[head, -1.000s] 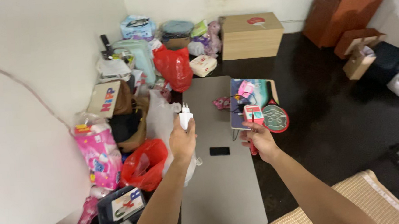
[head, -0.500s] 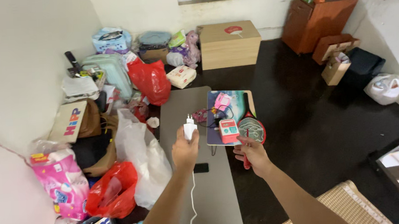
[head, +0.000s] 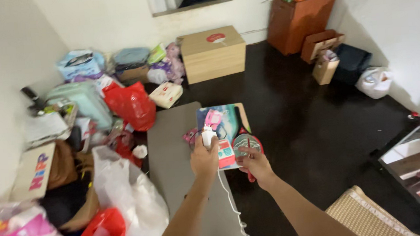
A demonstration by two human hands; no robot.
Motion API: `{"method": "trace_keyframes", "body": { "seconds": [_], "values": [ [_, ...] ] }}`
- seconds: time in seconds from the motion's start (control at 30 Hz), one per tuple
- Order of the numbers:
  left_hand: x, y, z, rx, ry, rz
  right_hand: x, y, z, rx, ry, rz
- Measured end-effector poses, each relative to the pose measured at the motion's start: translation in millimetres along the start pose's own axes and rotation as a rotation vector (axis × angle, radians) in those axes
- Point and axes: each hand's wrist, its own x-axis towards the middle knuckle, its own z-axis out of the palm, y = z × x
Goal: The person uses a screwdriver to unscrew and open the handle of a red electric fly swatter, then plugs in a charger and connects it to a power bank. The person also plugs the charger into a wall socket and handles a toy cash register and power bank.
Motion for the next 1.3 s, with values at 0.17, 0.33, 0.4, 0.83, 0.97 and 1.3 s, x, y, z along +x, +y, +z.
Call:
{"method": "trace_keyframes", "body": {
  "seconds": [0.17, 0.33, 0.4, 0.83, 0.97, 1.3],
  "values": [
    [35.1, 37.4, 38.3, 0.018, -0.062, 0.017, 30.7, -26.9, -2.7, 0.045, 0.041, -0.028],
    [65.4, 68.4, 80.3, -0.117, -0.085, 0.080, 61.5, -51.2, -0.6, 0.144, -0.004, -0.148],
    [75.8, 79.9, 93.5, -0.165, -0.110, 0.071, 69.6, -58.1, -2.9, 0.134, -0.001, -0.170],
    [163.1, 121.6, 203.1, -0.504, -0.096, 0.062, 168.3, -41.9, -109.4, -0.108, -0.117, -0.155],
    [190.1, 137.5, 239.8, -0.470, 0.093, 0.052, 179.3, -54.9, -166.4, -0.189, -0.098, 0.027],
    [249.9, 150.4, 259.1, -0.608, 0.166, -0.261, 233.5, -58.2, -301.9, -0.459, -0.068, 0.012]
  ]
}}
